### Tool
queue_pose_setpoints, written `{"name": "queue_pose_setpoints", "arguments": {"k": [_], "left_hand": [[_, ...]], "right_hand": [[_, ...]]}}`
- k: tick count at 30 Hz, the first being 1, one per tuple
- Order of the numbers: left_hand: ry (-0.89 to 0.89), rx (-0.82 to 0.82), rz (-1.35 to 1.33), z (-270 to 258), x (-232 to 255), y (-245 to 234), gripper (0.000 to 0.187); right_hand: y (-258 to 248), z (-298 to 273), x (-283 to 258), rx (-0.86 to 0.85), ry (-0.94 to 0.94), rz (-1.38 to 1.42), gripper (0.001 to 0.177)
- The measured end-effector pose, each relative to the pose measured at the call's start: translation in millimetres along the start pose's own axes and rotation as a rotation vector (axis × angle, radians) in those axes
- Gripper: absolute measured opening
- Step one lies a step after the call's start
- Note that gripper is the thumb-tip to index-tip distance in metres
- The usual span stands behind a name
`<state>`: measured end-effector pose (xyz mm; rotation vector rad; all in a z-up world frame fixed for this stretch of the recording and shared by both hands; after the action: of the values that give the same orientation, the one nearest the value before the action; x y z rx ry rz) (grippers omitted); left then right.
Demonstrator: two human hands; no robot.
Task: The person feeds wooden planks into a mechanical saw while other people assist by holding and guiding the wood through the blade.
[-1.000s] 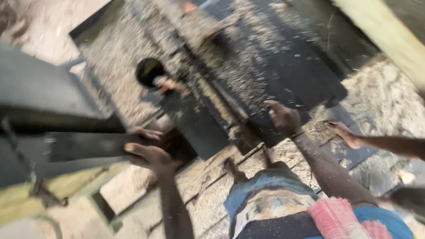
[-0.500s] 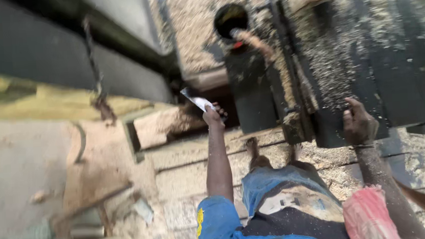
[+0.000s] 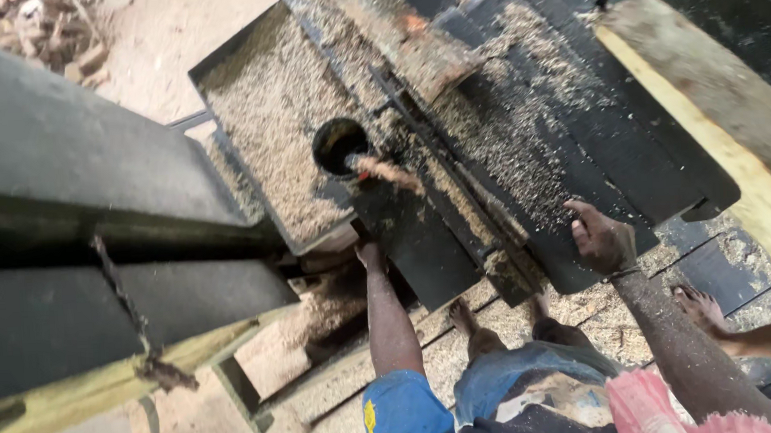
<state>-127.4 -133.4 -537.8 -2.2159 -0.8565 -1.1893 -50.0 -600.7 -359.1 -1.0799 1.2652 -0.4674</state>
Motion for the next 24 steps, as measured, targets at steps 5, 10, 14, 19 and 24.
{"name": "queue_pose_setpoints", "arguments": {"k": [5,10,14,19,24], "left_hand": [[0.053,-0.088,-0.109,-3.8,15.3,4.3,0.049],[0.014,-0.188,-0.234,13.0,12.9,10.6,0.044],[0.244,-0.354,-0.332,17.7,7.2,14.0,0.04],[0.174,-0.416,-0.32,21.2,17.5,18.9,0.034],[0.286,-0.412,-0.227,11.7,34.2,24.4,0.042]], "right_hand": [[-4.6,0.4,-6.3,-0.015,0.004,-0.002,0.039],[-8.7,-0.2,-13.8,0.012,-0.009,0.005,0.037],[-7.9,1.9,-10.7,0.002,-0.007,0.032,0.035],[-1.2,2.3,-1.1,-0.044,0.041,0.028,0.037],[6.0,5.1,10.3,-0.08,-0.011,0.04,0.039]]}}
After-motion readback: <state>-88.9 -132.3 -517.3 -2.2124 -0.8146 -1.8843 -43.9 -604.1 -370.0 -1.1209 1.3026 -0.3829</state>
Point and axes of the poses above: each hand's wrist, its own z-axis towards the middle knuckle, its own y-axis out of the palm, x = y × z, the point moved 3 cm from there along z, towards the middle knuckle, and after that the axes turned 12 degrees about -x, right-handed, at the moved point
